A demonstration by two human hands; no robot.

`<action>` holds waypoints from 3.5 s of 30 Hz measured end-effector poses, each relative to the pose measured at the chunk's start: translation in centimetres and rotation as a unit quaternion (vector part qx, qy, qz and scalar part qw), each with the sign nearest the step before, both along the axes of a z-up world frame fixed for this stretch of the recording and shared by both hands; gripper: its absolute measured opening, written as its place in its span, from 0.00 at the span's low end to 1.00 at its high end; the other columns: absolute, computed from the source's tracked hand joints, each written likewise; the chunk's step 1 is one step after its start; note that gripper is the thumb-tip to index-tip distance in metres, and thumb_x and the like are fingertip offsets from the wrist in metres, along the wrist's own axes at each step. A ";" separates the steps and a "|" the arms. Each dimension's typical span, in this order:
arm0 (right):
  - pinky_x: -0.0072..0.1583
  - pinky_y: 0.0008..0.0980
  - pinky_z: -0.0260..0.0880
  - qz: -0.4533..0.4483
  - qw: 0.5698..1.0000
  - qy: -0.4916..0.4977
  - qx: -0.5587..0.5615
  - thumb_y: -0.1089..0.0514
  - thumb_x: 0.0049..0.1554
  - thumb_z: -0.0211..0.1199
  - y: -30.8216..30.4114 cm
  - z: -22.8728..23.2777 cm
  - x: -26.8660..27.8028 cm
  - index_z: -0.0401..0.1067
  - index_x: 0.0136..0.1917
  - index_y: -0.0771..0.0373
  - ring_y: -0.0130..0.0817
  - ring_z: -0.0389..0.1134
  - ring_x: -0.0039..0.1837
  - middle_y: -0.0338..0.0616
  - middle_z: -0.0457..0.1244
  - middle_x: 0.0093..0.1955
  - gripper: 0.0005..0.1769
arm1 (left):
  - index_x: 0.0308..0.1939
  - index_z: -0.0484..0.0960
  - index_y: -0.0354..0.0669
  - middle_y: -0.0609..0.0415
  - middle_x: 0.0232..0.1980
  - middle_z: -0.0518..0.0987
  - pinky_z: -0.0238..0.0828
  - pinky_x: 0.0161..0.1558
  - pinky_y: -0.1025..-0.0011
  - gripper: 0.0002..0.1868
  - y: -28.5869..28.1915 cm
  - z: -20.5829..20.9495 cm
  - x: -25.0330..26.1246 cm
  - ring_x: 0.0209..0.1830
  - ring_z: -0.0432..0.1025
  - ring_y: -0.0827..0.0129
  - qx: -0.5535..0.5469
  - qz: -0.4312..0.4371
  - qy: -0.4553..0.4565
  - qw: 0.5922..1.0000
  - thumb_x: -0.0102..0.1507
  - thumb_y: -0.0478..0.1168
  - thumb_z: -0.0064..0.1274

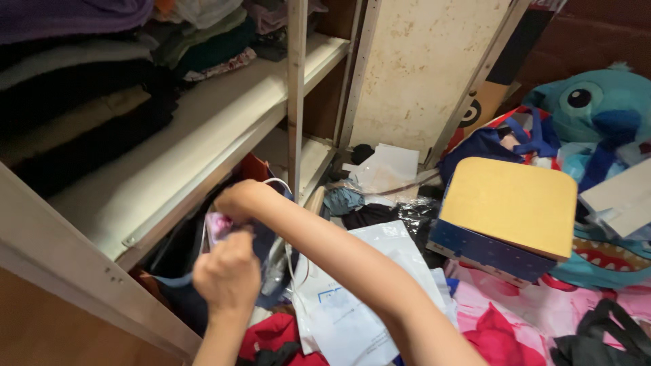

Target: The person sits on a bed and sorts through a pile of various reusable shopping bags and plastic packaging. They pick up each bag, unfold it to display the design or logo, and then place it into a nearby open closet shelf or onto the bed.

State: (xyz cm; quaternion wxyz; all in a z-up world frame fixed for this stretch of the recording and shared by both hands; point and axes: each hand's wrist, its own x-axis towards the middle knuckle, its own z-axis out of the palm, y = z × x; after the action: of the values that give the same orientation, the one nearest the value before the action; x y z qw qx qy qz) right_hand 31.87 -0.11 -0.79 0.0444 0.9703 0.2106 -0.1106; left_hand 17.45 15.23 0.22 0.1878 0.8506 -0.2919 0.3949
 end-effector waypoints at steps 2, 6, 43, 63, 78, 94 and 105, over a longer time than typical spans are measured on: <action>0.58 0.44 0.70 0.048 0.999 0.013 -0.020 0.58 0.48 0.67 -0.1 -1.5 2.9 0.81 0.49 0.59 0.48 0.71 0.57 0.51 0.71 0.53 0.14 | 0.35 0.86 0.52 0.62 0.32 0.81 0.64 0.32 0.68 0.05 0.4 0.3 1.0 0.33 0.76 0.70 -0.010 0.025 -0.025 0.999 0.57 0.36 0.57; 0.60 0.42 0.68 0.015 0.999 -0.016 -0.036 0.57 0.46 0.69 -1.3 -3.0 5.1 0.77 0.56 0.59 0.46 0.71 0.59 0.50 0.70 0.56 0.22 | 0.39 0.88 0.55 0.65 0.39 0.85 0.64 0.33 0.66 0.13 0.5 0.0 2.7 0.33 0.76 0.70 -0.046 0.039 -0.048 0.997 0.55 0.33 0.55; 0.38 0.20 0.62 -0.262 0.628 0.071 0.730 0.55 0.59 0.71 -8.6 4.0 -10.1 0.79 0.60 0.71 0.21 0.63 0.36 0.47 0.70 0.45 0.21 | 0.52 0.78 0.54 0.57 0.59 0.73 0.54 0.67 0.49 0.14 -1.2 -2.4 3.3 0.65 0.64 0.59 0.094 0.128 -0.017 0.987 0.62 0.40 0.54; 0.58 0.49 0.68 -0.298 0.893 -0.283 0.184 0.42 0.51 0.72 -22.9 -11.3 -30.7 0.71 0.59 0.63 0.57 0.68 0.58 0.58 0.67 0.53 0.31 | 0.76 0.71 0.41 0.53 0.75 0.67 0.50 0.74 0.52 0.29 -1.1 -8.4 1.0 0.77 0.59 0.55 0.110 0.183 -0.107 0.971 0.70 0.41 0.52; 0.53 0.38 0.73 -0.539 0.738 -0.202 0.353 0.38 0.43 0.79 -25.2 -27.1 -48.9 0.77 0.61 0.61 0.42 0.74 0.52 0.53 0.72 0.50 0.38 | 0.71 0.61 0.28 0.35 0.61 0.81 0.77 0.64 0.57 0.69 -8.7 -37.4 -9.1 0.63 0.77 0.49 0.143 -0.112 0.649 0.739 0.37 0.67 0.69; 0.59 0.40 0.69 -0.422 0.784 -0.158 0.427 0.60 0.53 0.69 -31.6 -22.2 -53.9 0.78 0.52 0.62 0.38 0.71 0.57 0.47 0.72 0.51 0.13 | 0.54 0.76 0.33 0.42 0.50 0.82 0.73 0.48 0.64 0.20 -11.3 -34.5 -5.1 0.47 0.77 0.57 -0.270 -0.177 0.650 0.688 0.60 0.33 0.59; 0.49 0.29 0.67 -0.443 0.467 -0.160 0.748 0.67 0.59 0.56 -39.3 -22.4 -64.3 0.72 0.44 0.57 0.28 0.67 0.46 0.37 0.65 0.49 0.07 | 0.45 0.81 0.40 0.45 0.51 0.81 0.74 0.51 0.57 0.15 -12.4 -19.4 -17.0 0.51 0.75 0.47 -0.032 -0.516 0.032 0.855 0.53 0.31 0.55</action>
State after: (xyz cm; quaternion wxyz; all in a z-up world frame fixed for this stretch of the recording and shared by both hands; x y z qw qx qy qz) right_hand -32.40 -39.36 -23.22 -0.7208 0.5975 -0.2556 0.2411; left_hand 0.44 2.78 -19.16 0.4006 0.5834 -0.6705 0.2229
